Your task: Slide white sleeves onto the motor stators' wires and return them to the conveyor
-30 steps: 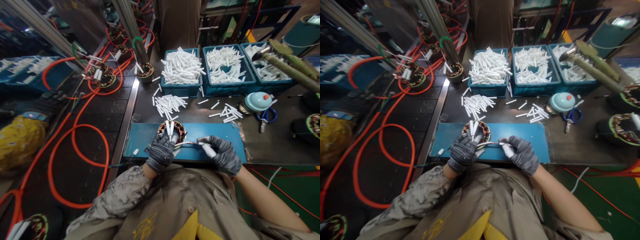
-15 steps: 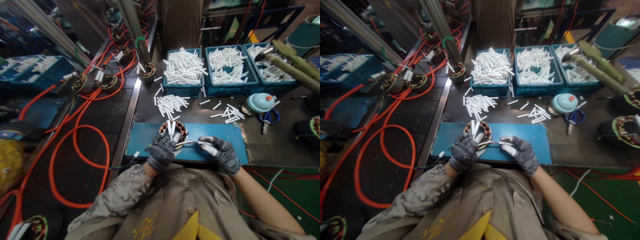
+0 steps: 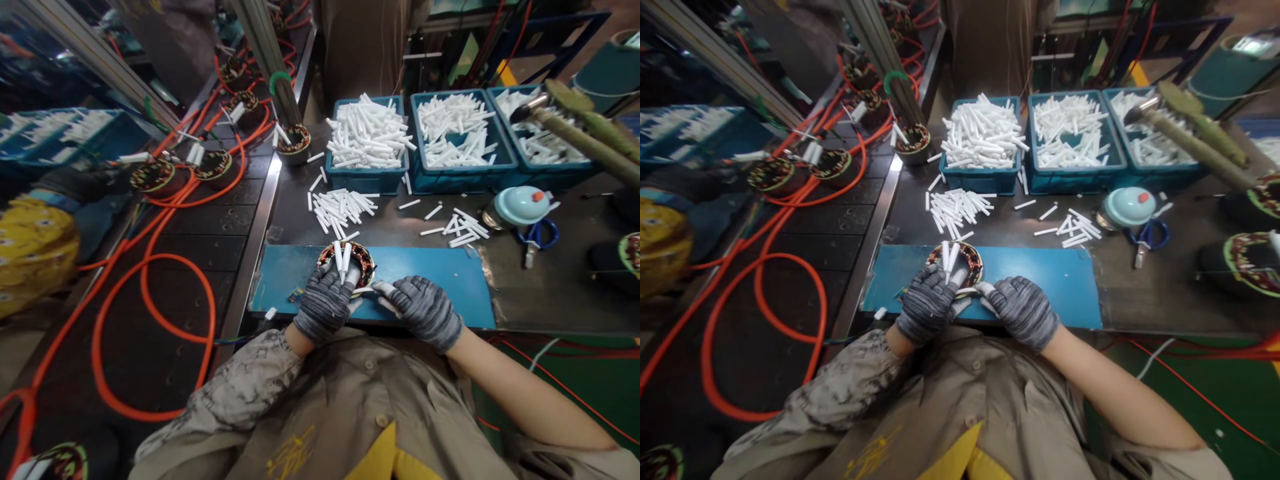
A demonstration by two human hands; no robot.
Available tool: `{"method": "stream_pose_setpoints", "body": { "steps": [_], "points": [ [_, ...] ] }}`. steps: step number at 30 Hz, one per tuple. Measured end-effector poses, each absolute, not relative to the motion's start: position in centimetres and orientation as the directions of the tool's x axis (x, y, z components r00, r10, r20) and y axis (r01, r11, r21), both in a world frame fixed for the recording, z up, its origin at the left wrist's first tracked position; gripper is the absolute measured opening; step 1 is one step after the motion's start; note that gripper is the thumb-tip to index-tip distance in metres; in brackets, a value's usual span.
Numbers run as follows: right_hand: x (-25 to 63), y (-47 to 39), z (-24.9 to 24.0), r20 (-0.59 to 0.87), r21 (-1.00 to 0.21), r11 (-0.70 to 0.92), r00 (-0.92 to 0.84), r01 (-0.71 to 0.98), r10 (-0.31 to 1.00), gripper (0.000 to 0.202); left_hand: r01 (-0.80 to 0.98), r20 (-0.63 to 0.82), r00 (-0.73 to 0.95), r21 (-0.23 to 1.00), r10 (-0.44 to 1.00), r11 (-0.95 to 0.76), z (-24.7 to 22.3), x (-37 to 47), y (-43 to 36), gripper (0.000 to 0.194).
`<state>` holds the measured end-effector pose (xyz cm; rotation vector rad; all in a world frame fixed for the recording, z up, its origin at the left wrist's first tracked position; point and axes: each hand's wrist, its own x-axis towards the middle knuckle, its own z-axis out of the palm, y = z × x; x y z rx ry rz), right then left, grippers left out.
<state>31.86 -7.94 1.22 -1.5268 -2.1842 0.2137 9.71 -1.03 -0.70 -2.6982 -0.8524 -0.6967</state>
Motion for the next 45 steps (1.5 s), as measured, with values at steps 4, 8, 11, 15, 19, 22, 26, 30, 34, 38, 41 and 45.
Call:
{"method": "stream_pose_setpoints", "body": {
  "steps": [4, 8, 11, 15, 19, 22, 26, 30, 34, 38, 41, 45],
  "points": [
    [30.2, -7.6, 0.9, -0.236, -0.875, -0.126, -0.185, 0.468, 0.954, 0.059, 0.59, 0.489, 0.73, -0.098, 0.478, -0.801, -0.8, 9.7, -1.0, 0.047],
    [29.8, -8.0, 0.8, -0.279, -0.911, -0.194, -0.198, 0.364, 0.939, 0.067, 0.593, 0.395, 0.755, -0.068, 0.524, -0.802, -0.9, 9.5, -1.0, 0.051],
    [30.0, -8.3, 0.9, -0.057, -0.82, -0.014, -0.057, 0.573, 0.997, 0.048, 0.608, 0.409, 0.744, -0.087, 0.528, -0.789, -1.0, 9.6, -1.1, 0.048],
    [29.7, -7.5, 1.3, -0.206, -0.871, -0.161, -0.046, 0.464, 0.978, 0.049, 0.619, 0.4, 0.736, -0.07, 0.546, -0.783, -1.5, 9.8, -1.2, 0.048],
    [28.4, -6.3, 1.5, -0.506, -0.862, -0.499, -0.212, 0.089, 0.836, 0.067, 0.629, 0.353, 0.729, -0.007, 0.586, -0.778, -2.1, 9.8, -1.0, 0.045],
    [28.2, -6.4, 1.3, -0.495, -0.862, -0.506, -0.213, 0.005, 0.842, 0.071, 0.608, 0.37, 0.736, 0.007, 0.567, -0.794, -2.1, 9.6, -0.6, 0.043],
    [30.6, -7.5, 0.0, -0.433, -0.901, -0.432, -0.008, 0.049, 0.901, 0.07, 0.551, 0.361, 0.777, 0.003, 0.515, -0.834, -1.2, 8.9, -0.6, 0.043],
    [33.7, -8.7, -2.4, -0.299, -0.909, -0.337, 0.178, 0.247, 0.938, 0.059, 0.578, 0.22, 0.789, 0.051, 0.574, -0.815, 0.5, 6.5, -0.1, 0.05],
    [34.3, -9.4, -4.6, -0.14, -0.891, -0.191, 0.152, 0.411, 0.978, 0.049, 0.743, -0.036, 0.659, 0.185, 0.751, -0.643, 2.9, 1.3, 2.6, 0.057],
    [33.9, -9.2, -5.4, 0.029, -0.831, -0.03, 0.097, 0.556, 0.995, 0.043, 0.939, -0.2, 0.322, 0.189, 0.925, -0.286, 4.4, -5.1, 6.1, 0.067],
    [33.8, -9.1, -5.6, 0.077, -0.811, 0.026, 0.062, 0.584, 0.995, 0.039, 0.996, -0.166, 0.059, 0.071, 0.984, -0.048, 4.0, -9.5, 7.6, 0.067],
    [33.8, -9.2, -5.8, 0.112, -0.8, 0.051, 0.064, 0.598, 0.992, 0.037, 0.986, -0.016, -0.147, -0.076, 0.989, 0.145, 2.8, -14.1, 7.6, 0.06]
  ]
}}
